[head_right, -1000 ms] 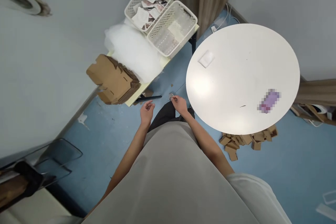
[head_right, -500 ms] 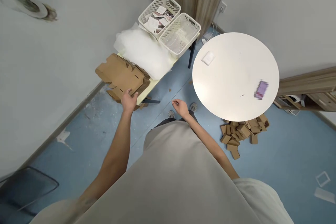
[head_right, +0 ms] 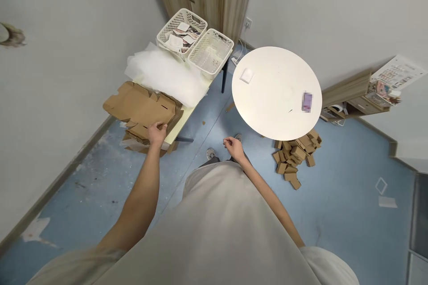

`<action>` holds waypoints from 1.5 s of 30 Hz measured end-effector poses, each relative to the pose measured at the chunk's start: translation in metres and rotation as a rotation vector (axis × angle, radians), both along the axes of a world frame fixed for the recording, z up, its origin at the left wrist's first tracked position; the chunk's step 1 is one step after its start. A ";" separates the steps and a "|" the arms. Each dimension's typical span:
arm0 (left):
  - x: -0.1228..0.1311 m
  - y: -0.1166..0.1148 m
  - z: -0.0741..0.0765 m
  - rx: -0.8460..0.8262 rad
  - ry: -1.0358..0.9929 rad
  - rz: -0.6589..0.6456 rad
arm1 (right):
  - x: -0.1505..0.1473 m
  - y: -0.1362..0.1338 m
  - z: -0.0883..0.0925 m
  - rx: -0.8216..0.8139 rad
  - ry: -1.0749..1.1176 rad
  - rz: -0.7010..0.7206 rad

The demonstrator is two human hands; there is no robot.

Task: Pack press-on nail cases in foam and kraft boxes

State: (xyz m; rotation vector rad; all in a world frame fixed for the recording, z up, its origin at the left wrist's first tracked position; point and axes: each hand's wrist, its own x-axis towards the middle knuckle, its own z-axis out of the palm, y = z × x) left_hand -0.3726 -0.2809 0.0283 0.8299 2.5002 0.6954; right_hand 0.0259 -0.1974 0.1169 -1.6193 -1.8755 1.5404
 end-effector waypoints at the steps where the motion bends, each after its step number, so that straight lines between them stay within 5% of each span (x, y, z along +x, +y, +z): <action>1: 0.000 0.001 0.001 -0.009 -0.007 0.026 | 0.000 0.000 0.001 -0.004 -0.003 -0.001; 9: -0.015 0.011 0.012 -0.078 -0.183 0.118 | -0.008 0.008 -0.002 -0.055 0.035 0.046; 17: -0.002 0.019 0.039 -0.294 0.143 -0.034 | 0.009 0.041 -0.018 -0.082 0.057 0.131; 21: 0.017 0.023 0.071 -0.341 0.274 0.065 | 0.024 0.079 -0.020 -0.092 0.093 0.160; 26: 0.043 0.022 0.136 -0.229 0.388 0.344 | 0.043 0.143 -0.017 -0.127 0.224 0.121; 29: 0.070 0.042 0.169 -0.009 0.482 0.252 | 0.056 0.179 -0.012 -0.141 0.314 0.091; 32: 0.118 0.092 0.183 0.120 0.546 0.051 | 0.073 0.206 -0.004 -0.167 0.391 0.045; 38: 0.258 0.228 0.162 0.126 0.466 -0.380 | 0.124 0.245 0.016 -0.303 0.534 -0.166; 41: 0.317 0.287 0.134 0.137 0.386 -0.718 | 0.157 0.264 0.012 -0.285 0.568 -0.341; 45: 0.369 0.345 0.079 0.082 0.284 -1.068 | 0.204 0.287 -0.016 -0.258 0.477 -0.560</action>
